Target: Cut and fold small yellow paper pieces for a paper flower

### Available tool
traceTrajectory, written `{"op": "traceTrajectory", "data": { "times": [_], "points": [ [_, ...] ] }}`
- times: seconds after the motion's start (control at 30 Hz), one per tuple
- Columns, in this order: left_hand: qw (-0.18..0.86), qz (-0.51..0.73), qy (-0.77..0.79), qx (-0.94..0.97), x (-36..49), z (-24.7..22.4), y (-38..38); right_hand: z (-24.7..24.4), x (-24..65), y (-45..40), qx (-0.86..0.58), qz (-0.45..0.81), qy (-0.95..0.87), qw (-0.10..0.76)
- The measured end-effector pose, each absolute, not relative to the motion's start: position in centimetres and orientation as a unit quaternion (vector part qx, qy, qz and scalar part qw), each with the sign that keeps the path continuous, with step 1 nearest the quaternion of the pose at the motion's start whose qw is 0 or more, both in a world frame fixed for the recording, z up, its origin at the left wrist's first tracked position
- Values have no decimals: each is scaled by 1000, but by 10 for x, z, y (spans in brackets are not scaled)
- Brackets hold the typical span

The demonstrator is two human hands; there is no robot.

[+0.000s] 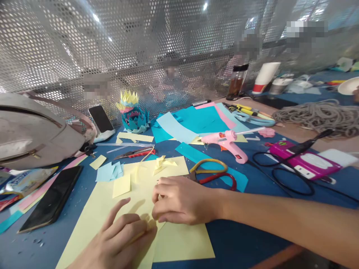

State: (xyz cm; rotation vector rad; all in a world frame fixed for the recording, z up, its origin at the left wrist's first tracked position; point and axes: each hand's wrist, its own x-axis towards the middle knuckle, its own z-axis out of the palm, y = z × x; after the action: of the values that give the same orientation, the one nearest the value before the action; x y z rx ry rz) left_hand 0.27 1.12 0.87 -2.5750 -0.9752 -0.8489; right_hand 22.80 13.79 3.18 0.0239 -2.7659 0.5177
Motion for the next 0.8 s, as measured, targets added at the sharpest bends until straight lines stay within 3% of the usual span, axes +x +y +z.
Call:
{"op": "traceTrajectory", "data": {
  "times": [0.07, 0.3, 0.43, 0.53, 0.8],
  "points": [
    [115, -234, -324, -909, 1, 18, 11, 32, 228, 138, 17, 187, -968, 166],
    [108, -241, -316, -911, -2, 31, 14, 32, 229, 137, 25, 193, -964, 182],
    [104, -227, -305, -919, 0, 23, 13, 32, 229, 137, 10, 198, -960, 198],
    [113, -317, -322, -885, 1, 7, 12, 34, 229, 137, -11, 199, -957, 210],
    [109, -254, -330, -903, -4, -4, 9, 34, 228, 138, -15, 222, -947, 232]
  ]
}}
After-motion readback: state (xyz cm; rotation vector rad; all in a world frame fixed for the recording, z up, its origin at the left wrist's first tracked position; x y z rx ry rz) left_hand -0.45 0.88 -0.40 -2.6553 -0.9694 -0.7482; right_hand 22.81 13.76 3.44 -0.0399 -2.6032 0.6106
